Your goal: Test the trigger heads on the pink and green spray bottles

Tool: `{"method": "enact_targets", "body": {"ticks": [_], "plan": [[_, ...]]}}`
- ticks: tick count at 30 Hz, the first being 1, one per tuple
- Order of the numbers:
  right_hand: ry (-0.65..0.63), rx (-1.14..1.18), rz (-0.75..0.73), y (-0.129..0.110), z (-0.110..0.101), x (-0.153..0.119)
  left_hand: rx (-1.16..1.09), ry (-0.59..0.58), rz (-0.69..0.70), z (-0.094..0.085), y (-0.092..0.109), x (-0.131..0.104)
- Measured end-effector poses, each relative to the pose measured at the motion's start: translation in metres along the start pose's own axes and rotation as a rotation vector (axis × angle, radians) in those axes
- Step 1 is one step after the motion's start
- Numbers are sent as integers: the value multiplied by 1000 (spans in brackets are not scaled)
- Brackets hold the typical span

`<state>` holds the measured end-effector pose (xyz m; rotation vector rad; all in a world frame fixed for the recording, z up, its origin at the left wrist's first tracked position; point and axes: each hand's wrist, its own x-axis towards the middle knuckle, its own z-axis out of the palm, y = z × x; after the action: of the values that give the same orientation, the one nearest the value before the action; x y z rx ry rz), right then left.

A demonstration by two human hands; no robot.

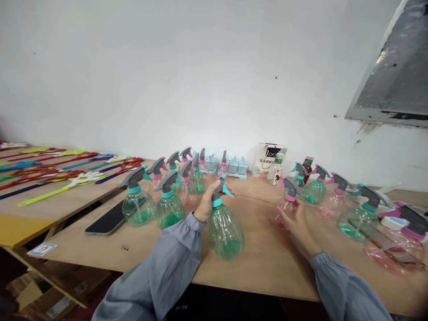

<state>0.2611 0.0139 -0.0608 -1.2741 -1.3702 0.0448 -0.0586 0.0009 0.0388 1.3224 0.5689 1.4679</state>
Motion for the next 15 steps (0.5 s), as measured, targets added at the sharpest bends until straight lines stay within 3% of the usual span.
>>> {"method": "enact_targets", "body": {"ticks": [4, 11, 15], "plan": [[-11, 6, -15, 3, 0, 1, 36, -17, 30, -1, -1, -1], [-45, 43, 26, -2, -1, -3, 537, 74, 262, -5, 1, -1], [-33, 29, -7, 2, 0, -2, 671, 88, 261, -6, -6, 3]]}}
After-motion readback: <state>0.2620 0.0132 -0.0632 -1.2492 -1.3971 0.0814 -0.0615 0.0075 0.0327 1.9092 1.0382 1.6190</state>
